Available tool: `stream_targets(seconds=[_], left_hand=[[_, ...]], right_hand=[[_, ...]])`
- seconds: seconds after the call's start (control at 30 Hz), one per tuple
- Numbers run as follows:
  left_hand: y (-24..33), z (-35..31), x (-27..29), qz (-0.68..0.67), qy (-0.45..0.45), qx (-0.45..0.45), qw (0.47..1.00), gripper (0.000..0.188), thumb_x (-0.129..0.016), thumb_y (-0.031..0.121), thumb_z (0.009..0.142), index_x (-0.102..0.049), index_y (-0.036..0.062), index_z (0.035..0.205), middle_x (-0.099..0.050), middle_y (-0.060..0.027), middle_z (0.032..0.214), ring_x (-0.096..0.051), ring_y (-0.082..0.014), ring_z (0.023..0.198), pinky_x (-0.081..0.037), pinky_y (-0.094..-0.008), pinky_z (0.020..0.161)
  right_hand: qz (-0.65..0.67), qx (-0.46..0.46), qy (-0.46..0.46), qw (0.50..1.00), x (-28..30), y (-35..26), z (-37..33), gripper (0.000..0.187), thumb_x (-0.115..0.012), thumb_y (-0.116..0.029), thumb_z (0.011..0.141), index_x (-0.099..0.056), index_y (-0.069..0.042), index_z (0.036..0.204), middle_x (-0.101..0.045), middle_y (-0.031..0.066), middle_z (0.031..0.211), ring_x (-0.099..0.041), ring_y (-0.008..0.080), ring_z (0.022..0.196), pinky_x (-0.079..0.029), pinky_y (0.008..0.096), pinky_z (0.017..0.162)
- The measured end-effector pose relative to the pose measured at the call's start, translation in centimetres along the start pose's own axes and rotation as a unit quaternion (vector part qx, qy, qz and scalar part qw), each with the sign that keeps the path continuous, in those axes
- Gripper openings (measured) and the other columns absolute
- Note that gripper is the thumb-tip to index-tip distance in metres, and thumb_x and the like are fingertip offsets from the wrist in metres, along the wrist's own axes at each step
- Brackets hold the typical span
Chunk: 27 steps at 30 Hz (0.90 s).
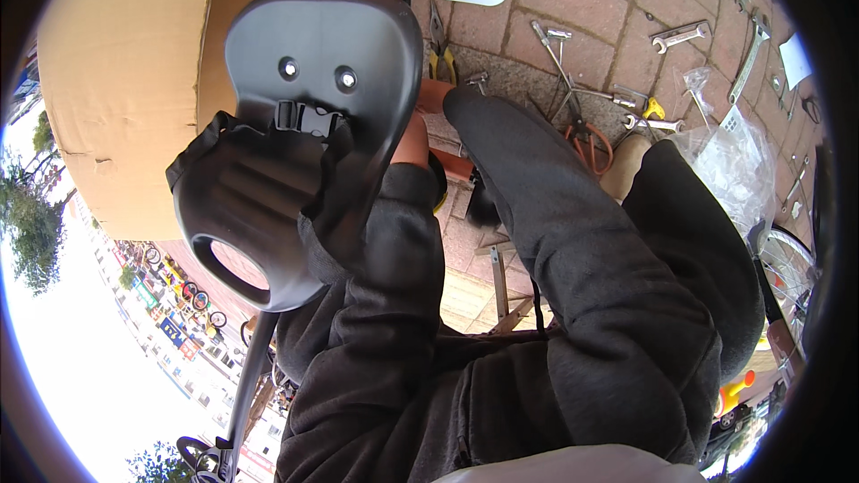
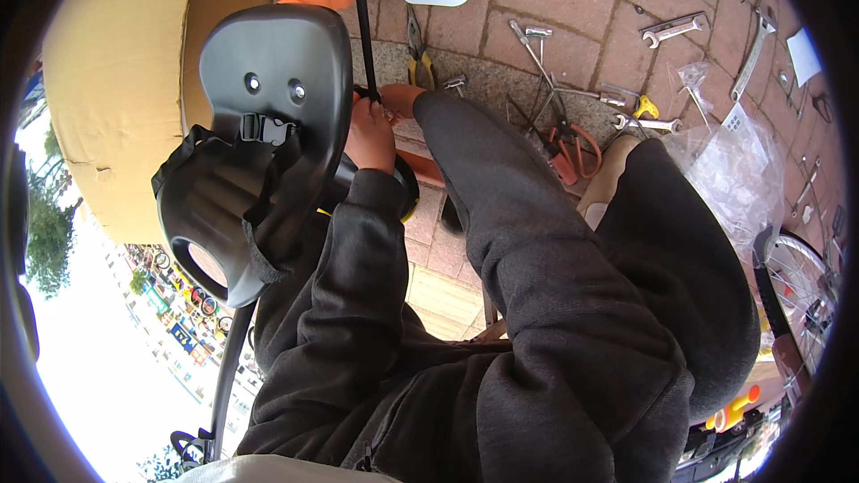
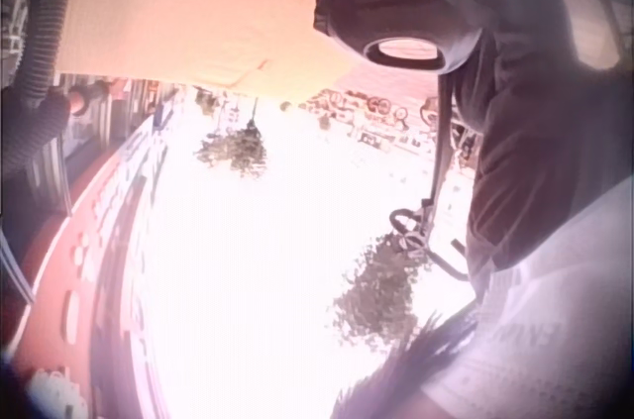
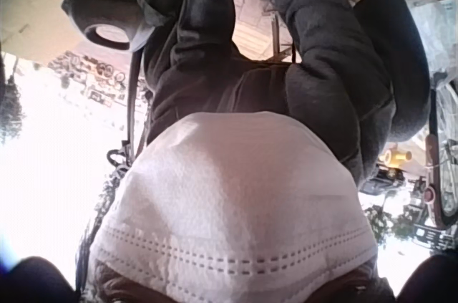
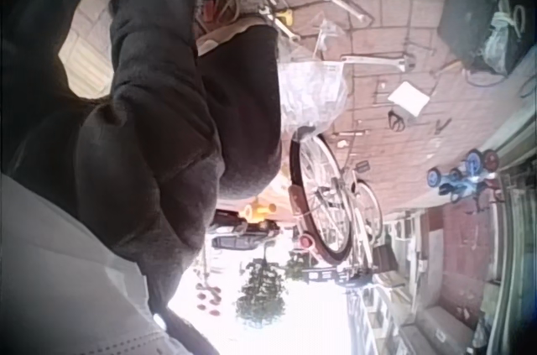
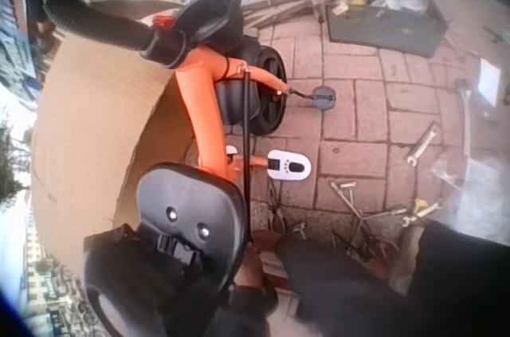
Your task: The person assembles a child's bicycle by attaching the handlebar to the frame and tightening it with a wrench. They then unpack a child seat from a box and attach it to the bicycle frame.
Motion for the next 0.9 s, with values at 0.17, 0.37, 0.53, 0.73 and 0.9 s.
stream_targets(seconds=[0.17,0.37,0.53,0.73,0.9], left_hand=[[0.2,0.0,-0.1,-0.01,-0.026,0.028,0.999,0.014,-0.059,0.012,0.077,-0.064,0.0029,0.086,-0.061,-0.0167,0.092,-0.058,-0.0339,0.086,-0.046,-0.0415,0.074],[1.9,0.2,0.7,0.065,0.03,-0.075,0.995,0.012,-0.06,0.011,0.075,-0.065,0.0024,0.082,-0.062,-0.0164,0.078,-0.059,-0.0352,0.075,-0.046,-0.0429,0.068],[0.8,0.1,-0.5,0.081,-0.005,-0.044,0.996,0.013,-0.058,0.01,0.077,-0.063,0.0017,0.085,-0.061,-0.0162,0.084,-0.058,-0.0349,0.079,-0.046,-0.0425,0.069],[0.1,-0.1,-1.0,0.048,-0.047,-0.018,0.998,0.01,-0.056,0.011,0.081,-0.06,0.0026,0.085,-0.059,-0.0152,0.084,-0.057,-0.0348,0.079,-0.045,-0.0426,0.069],[0.4,-0.6,-0.6,0.034,-0.032,-0.004,0.999,0.014,-0.054,0.015,0.083,-0.06,0.0022,0.087,-0.06,-0.0167,0.084,-0.057,-0.0358,0.08,-0.045,-0.0424,0.07]], right_hand=[[-0.107,-0.118,-0.009,0.987,2.5,0.3,-7.6,0.03,-0.052,-0.031,0.088,-0.06,-0.003,0.08,-0.057,0.0053,0.07,-0.048,0.0112,0.058,-0.042,0.026,0.054],[-0.049,0.105,0.042,0.992,4.8,-9.2,-15.5,0.021,-0.056,-0.02,0.088,-0.062,0.0,0.088,-0.057,0.003,0.07,-0.043,0.0077,0.056,-0.036,0.023,0.049],[-0.06,0.229,0.056,0.97,2.3,-15.7,-9.9,0.016,-0.052,-0.012,0.089,-0.062,0.0,0.088,-0.054,0.0014,0.065,-0.043,0.0088,0.055,-0.034,0.0236,0.047],[-0.134,0.182,0.071,0.971,-0.8,-11.5,-2.1,0.019,-0.05,-0.016,0.089,-0.061,0.0,0.087,-0.056,0.0041,0.067,-0.048,0.012,0.055,-0.039,0.0275,0.05],[-0.061,0.004,0.058,0.996,-1.0,-1.2,-0.1,0.023,-0.05,-0.02,0.089,-0.06,0.0,0.086,-0.059,0.007,0.071,-0.052,0.0142,0.057,-0.044,0.03,0.052]])
Point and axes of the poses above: each hand's wrist, its own z-axis towards the middle knuckle, its own x-axis out of the back of the hand, y = z × x, the point moved 9 cm from there along z, towards the middle knuckle
